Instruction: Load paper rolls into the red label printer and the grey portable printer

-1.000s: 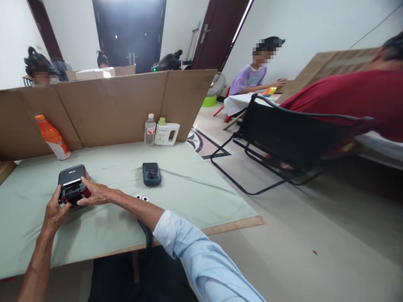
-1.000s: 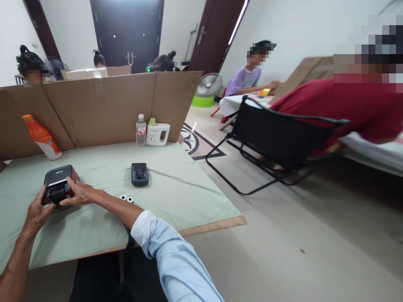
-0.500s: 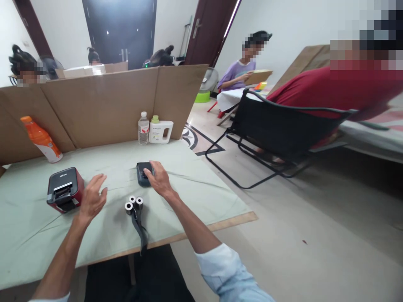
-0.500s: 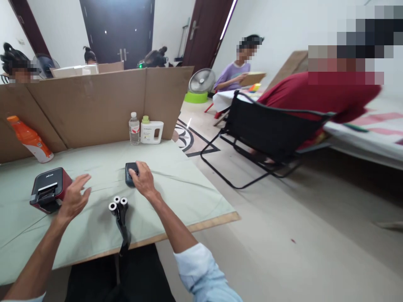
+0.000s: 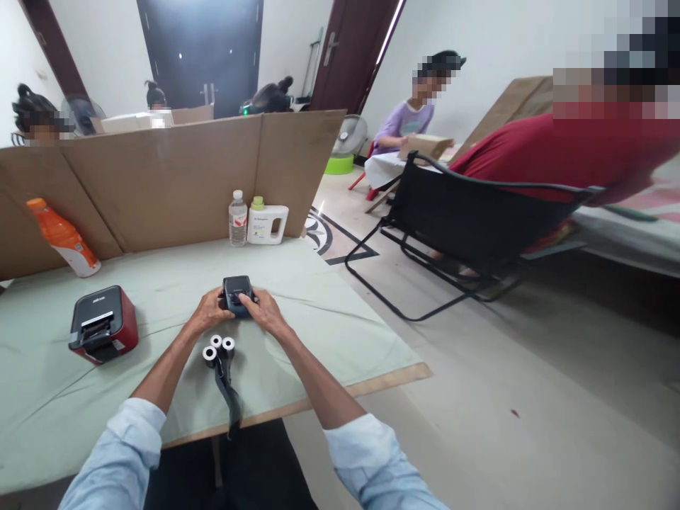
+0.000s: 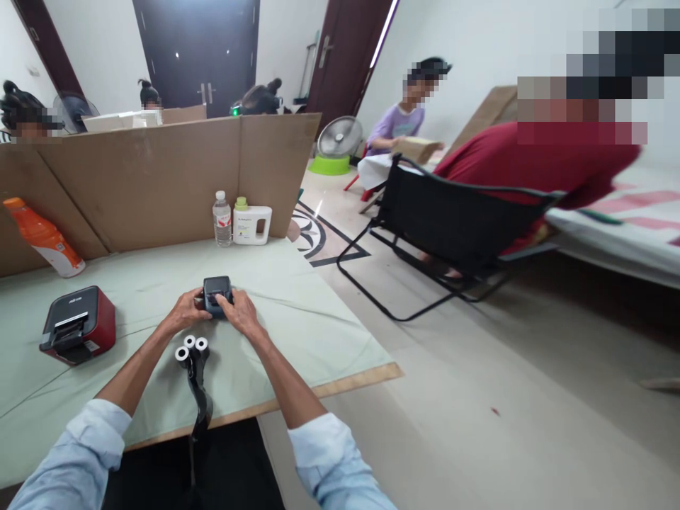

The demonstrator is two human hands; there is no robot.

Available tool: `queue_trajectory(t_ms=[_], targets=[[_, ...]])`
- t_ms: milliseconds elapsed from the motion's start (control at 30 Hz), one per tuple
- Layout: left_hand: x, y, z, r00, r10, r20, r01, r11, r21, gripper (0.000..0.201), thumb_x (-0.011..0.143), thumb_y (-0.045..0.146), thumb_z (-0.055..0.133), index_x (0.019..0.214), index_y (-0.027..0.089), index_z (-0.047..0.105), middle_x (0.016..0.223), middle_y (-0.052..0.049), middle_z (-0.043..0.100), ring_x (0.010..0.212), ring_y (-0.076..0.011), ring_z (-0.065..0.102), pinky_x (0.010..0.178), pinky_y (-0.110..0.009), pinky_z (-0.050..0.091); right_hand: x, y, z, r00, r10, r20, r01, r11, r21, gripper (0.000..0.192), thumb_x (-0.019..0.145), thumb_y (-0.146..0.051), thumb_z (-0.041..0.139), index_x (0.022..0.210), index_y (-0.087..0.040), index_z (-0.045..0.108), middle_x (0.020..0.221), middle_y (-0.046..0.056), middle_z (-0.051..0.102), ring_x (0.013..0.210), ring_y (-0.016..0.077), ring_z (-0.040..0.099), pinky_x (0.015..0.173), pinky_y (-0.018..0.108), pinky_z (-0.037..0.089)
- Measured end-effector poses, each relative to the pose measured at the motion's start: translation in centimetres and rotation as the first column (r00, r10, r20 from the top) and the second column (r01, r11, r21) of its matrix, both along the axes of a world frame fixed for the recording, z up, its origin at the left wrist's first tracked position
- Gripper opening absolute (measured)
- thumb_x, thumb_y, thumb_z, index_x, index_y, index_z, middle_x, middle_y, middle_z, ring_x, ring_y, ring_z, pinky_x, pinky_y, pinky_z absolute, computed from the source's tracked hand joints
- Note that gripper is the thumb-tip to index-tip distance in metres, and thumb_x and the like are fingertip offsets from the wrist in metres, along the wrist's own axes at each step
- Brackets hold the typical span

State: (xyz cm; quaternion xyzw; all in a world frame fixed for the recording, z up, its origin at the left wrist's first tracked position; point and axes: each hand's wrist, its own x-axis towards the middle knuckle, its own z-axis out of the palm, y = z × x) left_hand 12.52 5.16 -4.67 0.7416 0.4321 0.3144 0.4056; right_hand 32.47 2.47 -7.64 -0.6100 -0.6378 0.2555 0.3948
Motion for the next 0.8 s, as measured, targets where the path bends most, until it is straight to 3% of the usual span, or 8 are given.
queue_trajectory(t_ms=[200,367,567,700,800], targets=[[-5.7,-1.7,1.0,0.962,0.242,-0.123,-0.225,0.964,0.141,0.071,0.060,0.023,0.081,0.129,0.017,0.068,0.101,-0.004,0.071,0.072,-0.0159,0.061,0.069,-0.029,0.052,-5.0,0.0,2.1,0.985,0.163,-0.060,-0.162,0.987,0.019,0.044,0.092,-0.056,0.058,0.105,-0.017,0.072,0.096,0.007,0.068,0.089,0.0224,0.061,0.079,0.031,0.048],[-10.3,-3.4,1.7,0.944,0.304,-0.126,-0.288,0.948,0.133,0.070,0.064,0.028,0.079,0.132,0.018,0.067,0.098,-0.003,0.072,0.072,-0.0164,0.062,0.067,-0.027,0.051,-8.7,0.4,3.2,0.945,0.317,-0.074,-0.315,0.948,0.040,0.043,0.094,-0.056,0.057,0.106,-0.018,0.072,0.097,0.006,0.066,0.087,0.0203,0.059,0.081,0.030,0.047],[-12.2,-4.6,0.1,0.919,0.387,-0.073,-0.387,0.922,0.016,0.078,0.063,0.036,0.085,0.134,0.012,0.065,0.101,-0.009,0.075,0.082,-0.0236,0.069,0.074,-0.034,0.056,-9.4,1.0,1.2,0.909,0.405,-0.094,-0.405,0.914,0.017,0.039,0.096,-0.051,0.056,0.108,-0.018,0.073,0.095,0.005,0.065,0.086,0.0195,0.058,0.082,0.031,0.047],[-13.0,-4.9,-0.9,0.920,0.392,-0.012,-0.391,0.919,0.052,0.080,0.064,0.045,0.086,0.135,0.014,0.064,0.122,-0.016,0.071,0.102,-0.0312,0.071,0.085,-0.041,0.058,-8.7,1.0,-0.9,0.878,0.453,-0.155,-0.439,0.891,0.120,0.037,0.099,-0.045,0.053,0.119,-0.018,0.071,0.105,0.006,0.065,0.094,0.0191,0.060,0.091,0.032,0.048],[-13.6,-4.7,-0.8,0.927,0.371,-0.048,-0.366,0.926,0.093,0.081,0.065,0.046,0.087,0.135,0.014,0.064,0.130,-0.018,0.068,0.106,-0.0318,0.070,0.086,-0.041,0.058,-8.5,0.9,-1.7,0.873,0.468,-0.138,-0.444,0.879,0.173,0.037,0.099,-0.040,0.055,0.126,-0.019,0.068,0.105,0.006,0.063,0.093,0.0187,0.059,0.090,0.033,0.049]])
